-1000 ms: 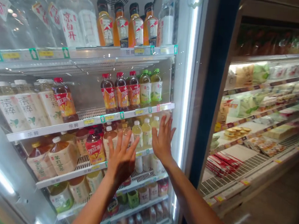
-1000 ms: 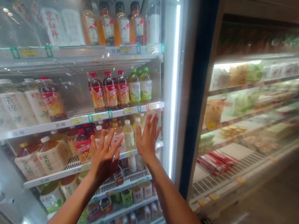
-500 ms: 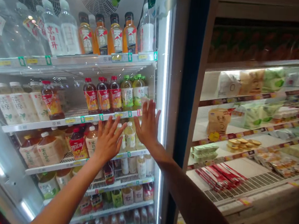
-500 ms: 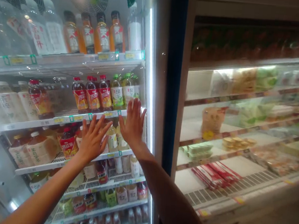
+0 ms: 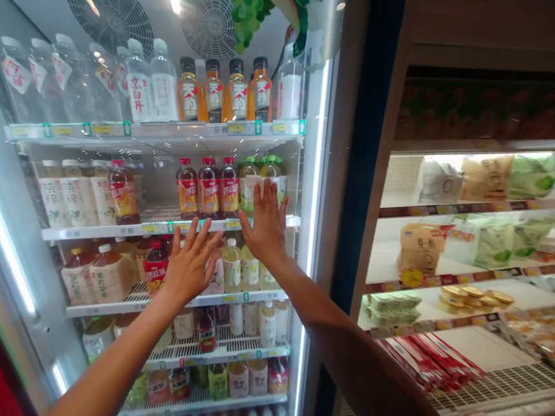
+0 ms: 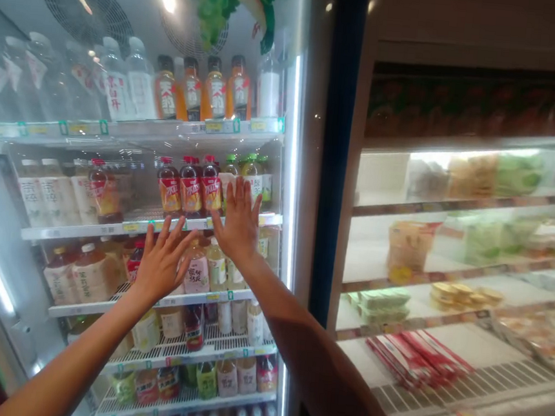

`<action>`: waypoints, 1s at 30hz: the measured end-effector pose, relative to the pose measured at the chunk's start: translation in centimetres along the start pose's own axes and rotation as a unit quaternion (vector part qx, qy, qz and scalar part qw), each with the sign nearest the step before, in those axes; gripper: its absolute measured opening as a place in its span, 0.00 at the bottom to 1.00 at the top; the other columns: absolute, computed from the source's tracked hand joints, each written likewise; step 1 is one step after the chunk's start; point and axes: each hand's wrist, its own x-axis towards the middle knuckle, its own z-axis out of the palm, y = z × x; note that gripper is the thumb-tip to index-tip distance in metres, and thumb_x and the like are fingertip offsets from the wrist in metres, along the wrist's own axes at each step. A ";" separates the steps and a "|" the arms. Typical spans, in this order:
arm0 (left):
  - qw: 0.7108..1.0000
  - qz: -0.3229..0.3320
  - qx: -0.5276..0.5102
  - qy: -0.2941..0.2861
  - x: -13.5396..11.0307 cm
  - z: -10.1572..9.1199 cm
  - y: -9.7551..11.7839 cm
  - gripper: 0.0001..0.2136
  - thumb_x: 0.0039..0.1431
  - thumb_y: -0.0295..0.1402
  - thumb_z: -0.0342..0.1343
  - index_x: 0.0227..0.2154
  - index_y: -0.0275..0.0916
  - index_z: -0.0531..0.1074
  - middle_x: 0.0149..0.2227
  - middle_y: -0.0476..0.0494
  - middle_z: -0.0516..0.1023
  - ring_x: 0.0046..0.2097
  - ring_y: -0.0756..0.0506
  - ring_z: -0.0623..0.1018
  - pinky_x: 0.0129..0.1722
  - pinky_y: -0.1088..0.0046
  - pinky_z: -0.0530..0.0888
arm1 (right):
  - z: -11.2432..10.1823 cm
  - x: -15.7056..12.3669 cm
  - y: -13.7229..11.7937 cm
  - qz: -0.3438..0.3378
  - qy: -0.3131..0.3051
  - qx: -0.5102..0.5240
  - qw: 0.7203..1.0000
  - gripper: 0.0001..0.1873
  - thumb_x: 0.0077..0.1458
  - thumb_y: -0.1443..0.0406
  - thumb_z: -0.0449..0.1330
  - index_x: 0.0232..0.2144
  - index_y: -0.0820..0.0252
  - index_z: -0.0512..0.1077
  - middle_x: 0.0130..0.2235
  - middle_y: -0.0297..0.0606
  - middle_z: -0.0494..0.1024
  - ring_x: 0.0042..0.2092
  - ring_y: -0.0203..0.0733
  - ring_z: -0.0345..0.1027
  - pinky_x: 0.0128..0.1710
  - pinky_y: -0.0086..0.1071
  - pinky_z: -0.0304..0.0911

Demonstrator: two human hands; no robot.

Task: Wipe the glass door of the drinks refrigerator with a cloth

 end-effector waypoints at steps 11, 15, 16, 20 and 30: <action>0.998 -0.027 0.021 0.052 -2.3 -2.7 -9.2 0.33 0.68 0.39 0.52 0.72 0.51 0.48 0.76 0.44 0.44 0.76 0.36 0.41 0.73 0.39 0.43 | 3.6 -2.2 -9.2 -0.065 -0.029 0.010 0.997 0.41 0.71 0.53 0.48 0.75 0.61 0.34 0.76 0.47 0.39 0.77 0.51 0.26 0.73 0.61 0.31; 0.996 -0.036 0.014 0.082 -3.2 -3.4 -13.3 0.34 0.68 0.38 0.52 0.72 0.52 0.46 0.76 0.44 0.43 0.76 0.35 0.41 0.72 0.38 0.43 | 4.5 2.4 -12.9 -0.018 0.019 0.011 1.000 0.41 0.71 0.54 0.48 0.74 0.63 0.33 0.76 0.50 0.37 0.76 0.52 0.24 0.74 0.60 0.30; 0.995 -0.039 0.012 0.087 -3.6 -3.5 -14.3 0.34 0.68 0.38 0.53 0.72 0.52 0.46 0.76 0.44 0.43 0.76 0.35 0.41 0.72 0.38 0.43 | 5.2 1.2 -14.2 -0.020 0.015 0.013 1.000 0.43 0.70 0.55 0.49 0.74 0.63 0.32 0.76 0.50 0.37 0.76 0.52 0.24 0.74 0.60 0.31; 0.995 -0.042 0.005 0.094 -6.0 -3.9 -18.4 0.35 0.67 0.38 0.53 0.72 0.54 0.44 0.76 0.45 0.42 0.76 0.35 0.42 0.73 0.38 0.42 | 8.3 -4.6 -19.4 -0.092 -0.040 0.015 0.995 0.45 0.69 0.53 0.52 0.75 0.63 0.33 0.76 0.49 0.40 0.76 0.52 0.23 0.74 0.59 0.33; 0.992 -0.068 0.002 0.106 -10.2 -4.3 -25.4 0.35 0.68 0.37 0.52 0.73 0.52 0.42 0.75 0.43 0.44 0.76 0.34 0.42 0.72 0.36 0.43 | 9.7 -0.3 -26.3 -0.089 -0.021 0.006 0.996 0.41 0.69 0.53 0.51 0.73 0.68 0.42 0.76 0.50 0.41 0.76 0.52 0.24 0.75 0.58 0.30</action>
